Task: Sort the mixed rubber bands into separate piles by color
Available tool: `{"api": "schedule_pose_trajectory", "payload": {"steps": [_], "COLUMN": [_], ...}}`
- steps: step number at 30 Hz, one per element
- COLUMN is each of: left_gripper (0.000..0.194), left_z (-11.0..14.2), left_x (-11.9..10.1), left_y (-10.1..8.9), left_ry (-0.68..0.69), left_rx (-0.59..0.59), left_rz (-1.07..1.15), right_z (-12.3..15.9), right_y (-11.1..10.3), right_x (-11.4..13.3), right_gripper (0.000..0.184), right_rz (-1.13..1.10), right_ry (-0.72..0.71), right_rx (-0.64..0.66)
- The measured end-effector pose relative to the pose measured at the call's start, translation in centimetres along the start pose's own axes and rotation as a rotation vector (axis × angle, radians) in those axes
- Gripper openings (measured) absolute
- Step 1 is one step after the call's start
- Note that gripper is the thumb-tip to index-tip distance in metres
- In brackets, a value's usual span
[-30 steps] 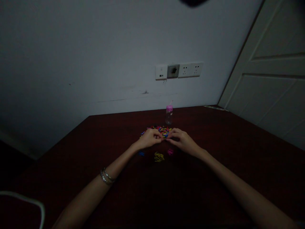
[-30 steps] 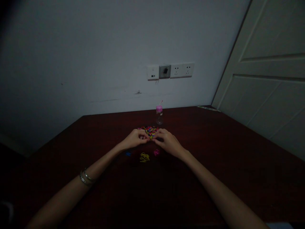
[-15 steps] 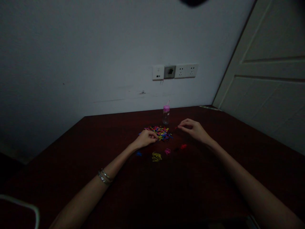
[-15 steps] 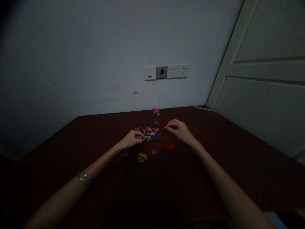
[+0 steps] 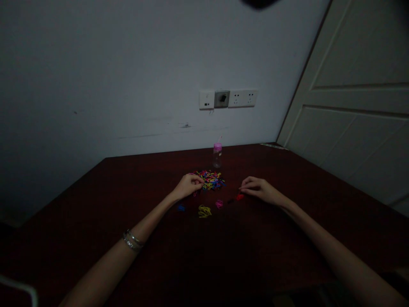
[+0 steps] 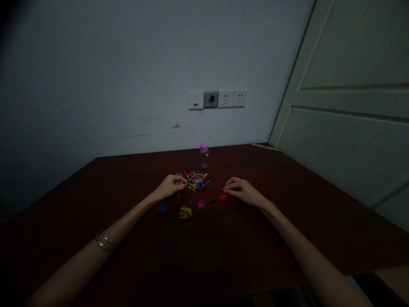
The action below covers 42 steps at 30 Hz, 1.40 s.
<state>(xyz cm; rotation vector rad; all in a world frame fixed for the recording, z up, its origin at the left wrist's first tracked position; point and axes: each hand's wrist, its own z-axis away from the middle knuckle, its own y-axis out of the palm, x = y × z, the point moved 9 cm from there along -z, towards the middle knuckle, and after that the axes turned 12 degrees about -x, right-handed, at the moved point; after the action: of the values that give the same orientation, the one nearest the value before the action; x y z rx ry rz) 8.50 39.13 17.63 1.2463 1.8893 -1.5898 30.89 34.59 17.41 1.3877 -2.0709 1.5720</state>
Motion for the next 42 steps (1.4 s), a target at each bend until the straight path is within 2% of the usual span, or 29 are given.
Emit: {"api": "schedule_pose_trajectory", "payload": {"steps": [5,14,23,29,33,38,42], "left_gripper": [0.014,0.015,0.015,0.016,0.017,0.015,0.016], "left_z": [0.1,-0.1,0.0,0.1,0.4,0.6,0.1], "left_x": [0.3,0.8,1.0,1.2,-0.1,-3.3,-4.5], "left_y": [0.1,0.3,0.3,0.4,1.0,3.4,4.8], "left_ry": [-0.006,-0.009,-0.016,0.029,0.086,0.275,0.377], "left_rx": [0.003,0.01,0.027,0.014,0.023,0.096,0.089], "left_rz": [0.005,0.035,0.006,-0.026,-0.114,-0.307,-0.509], "right_z": [0.2,0.4,0.4,0.3,0.1,-0.1,0.0], "right_y": [0.8,1.0,0.5,-0.1,-0.6,-1.3,-1.2], "right_x": [0.1,0.0,0.0,-0.3,-0.4,-0.1,0.2], "right_gripper": [0.028,0.028,0.029,0.027,0.026,0.023,0.021], "right_rz": [0.027,0.071,0.104,0.098,0.107,0.106,0.107], "right_ry": [0.005,-0.019,0.036,0.06,0.058,0.029,0.012], "right_rx": [0.058,0.089,0.051,0.018,-0.014,-0.063,-0.068]}}
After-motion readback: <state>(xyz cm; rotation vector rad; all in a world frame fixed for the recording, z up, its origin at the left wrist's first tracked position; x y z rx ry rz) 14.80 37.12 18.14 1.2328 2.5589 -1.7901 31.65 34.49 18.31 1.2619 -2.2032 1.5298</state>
